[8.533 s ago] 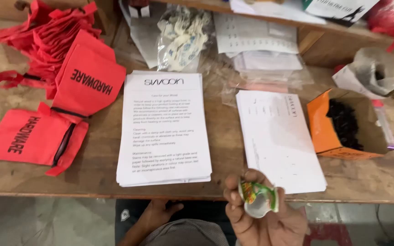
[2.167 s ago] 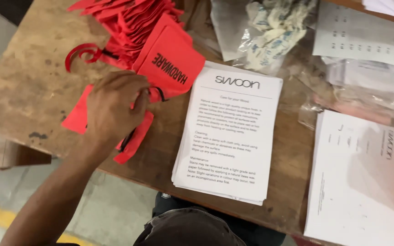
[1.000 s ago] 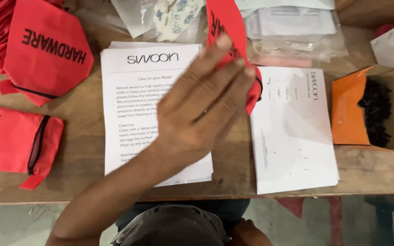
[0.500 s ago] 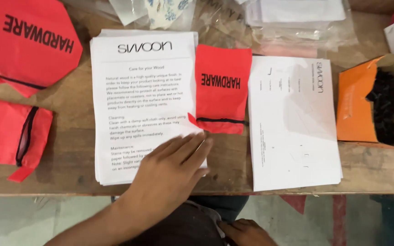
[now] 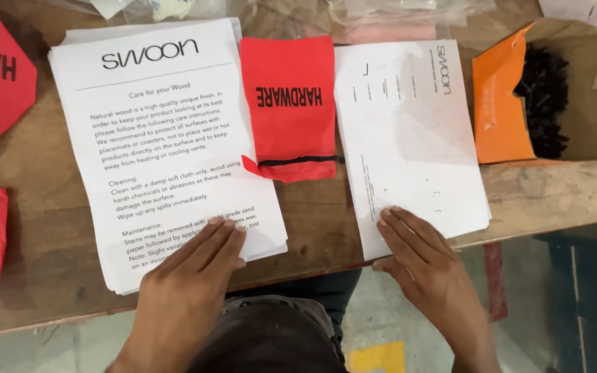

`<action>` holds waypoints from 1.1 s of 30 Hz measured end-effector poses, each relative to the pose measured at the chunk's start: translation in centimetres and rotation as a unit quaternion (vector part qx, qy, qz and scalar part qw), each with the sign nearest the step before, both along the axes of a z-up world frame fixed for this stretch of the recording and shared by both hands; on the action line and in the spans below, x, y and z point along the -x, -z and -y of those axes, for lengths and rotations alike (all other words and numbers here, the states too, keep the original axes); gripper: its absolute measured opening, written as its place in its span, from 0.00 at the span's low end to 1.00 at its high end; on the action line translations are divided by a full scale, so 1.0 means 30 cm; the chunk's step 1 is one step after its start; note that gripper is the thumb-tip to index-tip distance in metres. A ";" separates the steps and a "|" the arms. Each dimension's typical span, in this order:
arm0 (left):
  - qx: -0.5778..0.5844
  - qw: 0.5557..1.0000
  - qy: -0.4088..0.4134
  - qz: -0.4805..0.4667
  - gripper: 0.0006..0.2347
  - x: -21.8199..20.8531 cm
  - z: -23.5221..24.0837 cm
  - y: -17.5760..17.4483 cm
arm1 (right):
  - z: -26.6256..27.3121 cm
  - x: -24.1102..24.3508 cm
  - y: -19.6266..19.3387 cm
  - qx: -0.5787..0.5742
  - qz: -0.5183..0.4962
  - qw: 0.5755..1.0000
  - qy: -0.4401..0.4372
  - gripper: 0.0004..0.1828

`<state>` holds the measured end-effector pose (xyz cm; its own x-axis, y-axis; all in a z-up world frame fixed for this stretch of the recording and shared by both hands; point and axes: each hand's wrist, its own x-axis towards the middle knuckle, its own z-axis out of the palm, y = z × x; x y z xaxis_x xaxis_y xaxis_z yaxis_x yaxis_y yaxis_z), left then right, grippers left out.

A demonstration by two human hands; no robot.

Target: The person inserts printed instruction sheets into small red fabric pouches labeled hardware, handling several items individually on a wooden table.

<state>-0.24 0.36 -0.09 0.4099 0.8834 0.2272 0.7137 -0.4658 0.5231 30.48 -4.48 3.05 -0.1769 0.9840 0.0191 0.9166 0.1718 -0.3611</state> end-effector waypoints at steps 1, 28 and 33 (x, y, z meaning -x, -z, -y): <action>0.002 1.000 0.003 -0.007 0.12 0.001 -0.002 -0.002 | 0.000 0.004 0.000 -0.006 -0.001 1.000 -0.001 0.29; -0.002 0.996 0.092 -0.005 0.12 -0.111 -0.063 0.033 | 0.003 0.050 0.064 -0.063 -0.055 0.993 0.081 0.15; 0.023 0.996 0.074 0.043 0.12 -0.086 -0.053 0.047 | 0.012 0.061 0.072 -0.062 -0.051 0.991 0.103 0.15</action>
